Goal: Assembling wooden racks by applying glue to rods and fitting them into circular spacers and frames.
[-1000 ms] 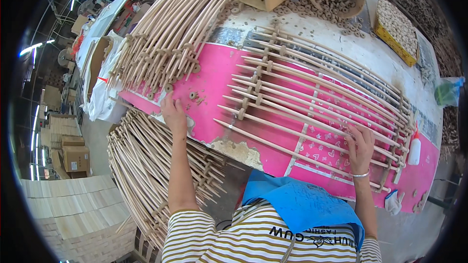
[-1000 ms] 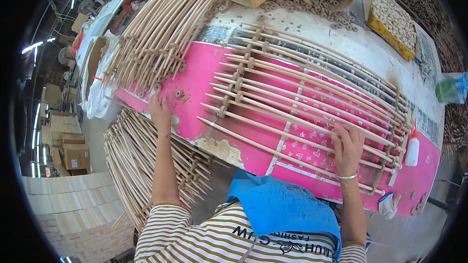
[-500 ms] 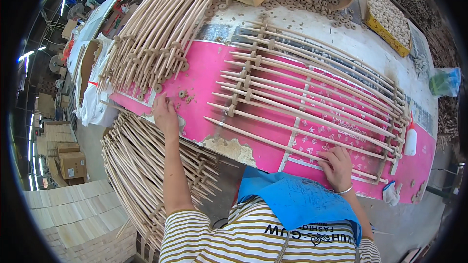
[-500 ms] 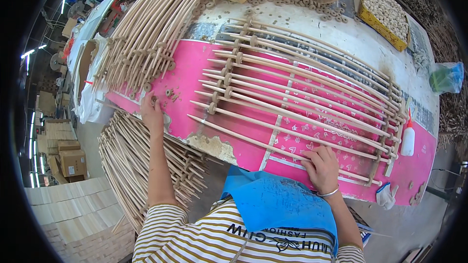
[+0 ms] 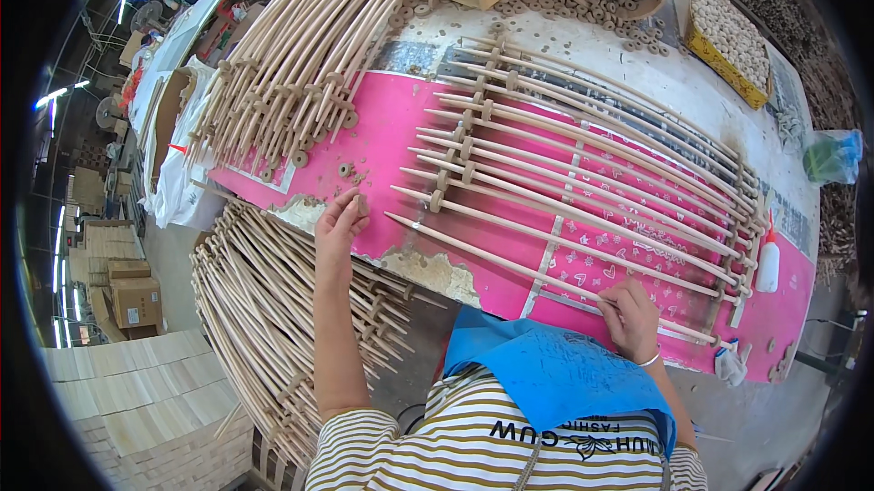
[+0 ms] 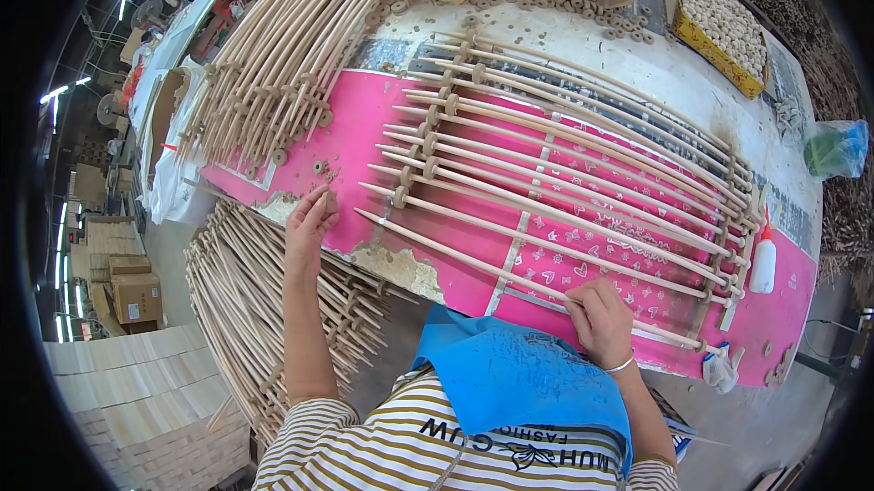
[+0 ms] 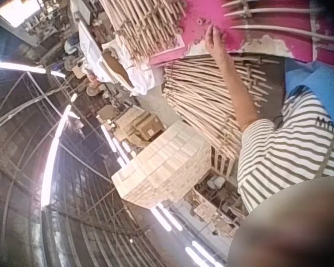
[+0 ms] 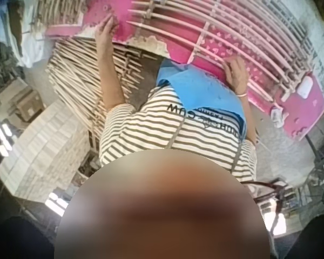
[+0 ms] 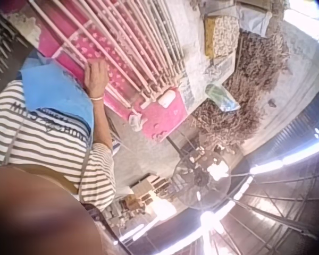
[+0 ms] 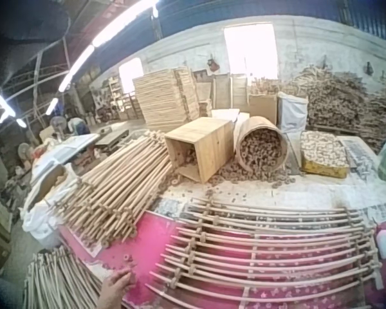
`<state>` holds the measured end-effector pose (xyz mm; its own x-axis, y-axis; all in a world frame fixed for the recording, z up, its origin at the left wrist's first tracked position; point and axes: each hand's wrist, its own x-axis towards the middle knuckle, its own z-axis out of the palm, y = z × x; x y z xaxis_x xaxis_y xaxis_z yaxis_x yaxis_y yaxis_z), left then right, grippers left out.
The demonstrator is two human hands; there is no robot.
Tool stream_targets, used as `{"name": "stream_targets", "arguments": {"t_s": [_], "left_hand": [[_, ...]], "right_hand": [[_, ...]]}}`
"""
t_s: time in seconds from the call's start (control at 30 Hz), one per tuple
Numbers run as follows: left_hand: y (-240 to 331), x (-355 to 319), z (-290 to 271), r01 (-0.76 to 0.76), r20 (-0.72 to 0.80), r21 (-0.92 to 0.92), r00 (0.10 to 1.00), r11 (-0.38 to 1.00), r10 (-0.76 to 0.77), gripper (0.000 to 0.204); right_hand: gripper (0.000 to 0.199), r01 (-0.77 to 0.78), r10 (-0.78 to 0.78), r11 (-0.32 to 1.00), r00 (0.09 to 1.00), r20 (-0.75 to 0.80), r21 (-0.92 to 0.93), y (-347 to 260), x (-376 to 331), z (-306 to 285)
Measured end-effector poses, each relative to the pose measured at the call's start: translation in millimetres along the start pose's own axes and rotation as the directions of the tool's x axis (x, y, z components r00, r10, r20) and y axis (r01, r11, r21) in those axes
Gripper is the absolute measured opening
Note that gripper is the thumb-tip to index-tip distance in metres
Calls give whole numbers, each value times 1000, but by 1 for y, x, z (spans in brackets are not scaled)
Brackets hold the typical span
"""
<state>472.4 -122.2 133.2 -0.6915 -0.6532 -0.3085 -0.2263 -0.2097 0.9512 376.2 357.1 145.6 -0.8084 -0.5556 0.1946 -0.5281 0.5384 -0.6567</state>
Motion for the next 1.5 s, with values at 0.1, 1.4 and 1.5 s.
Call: {"name": "stream_targets", "arguments": {"t_s": [0.1, 1.4, 1.5], "left_hand": [[-3, -4, 2, 6, 4, -46, 1000, 999, -6, 35], [1, -53, 79, -11, 46, 55, 999, 998, 8, 100], [-7, -53, 80, -5, 62, 54, 998, 999, 2, 94]], "right_hand": [[14, -17, 18, 999, 999, -27, 27, -2, -4, -7], [14, -87, 87, 996, 996, -23, -9, 0, 16, 9], [13, -58, 56, 998, 995, -86, -19, 3, 15, 14]]}}
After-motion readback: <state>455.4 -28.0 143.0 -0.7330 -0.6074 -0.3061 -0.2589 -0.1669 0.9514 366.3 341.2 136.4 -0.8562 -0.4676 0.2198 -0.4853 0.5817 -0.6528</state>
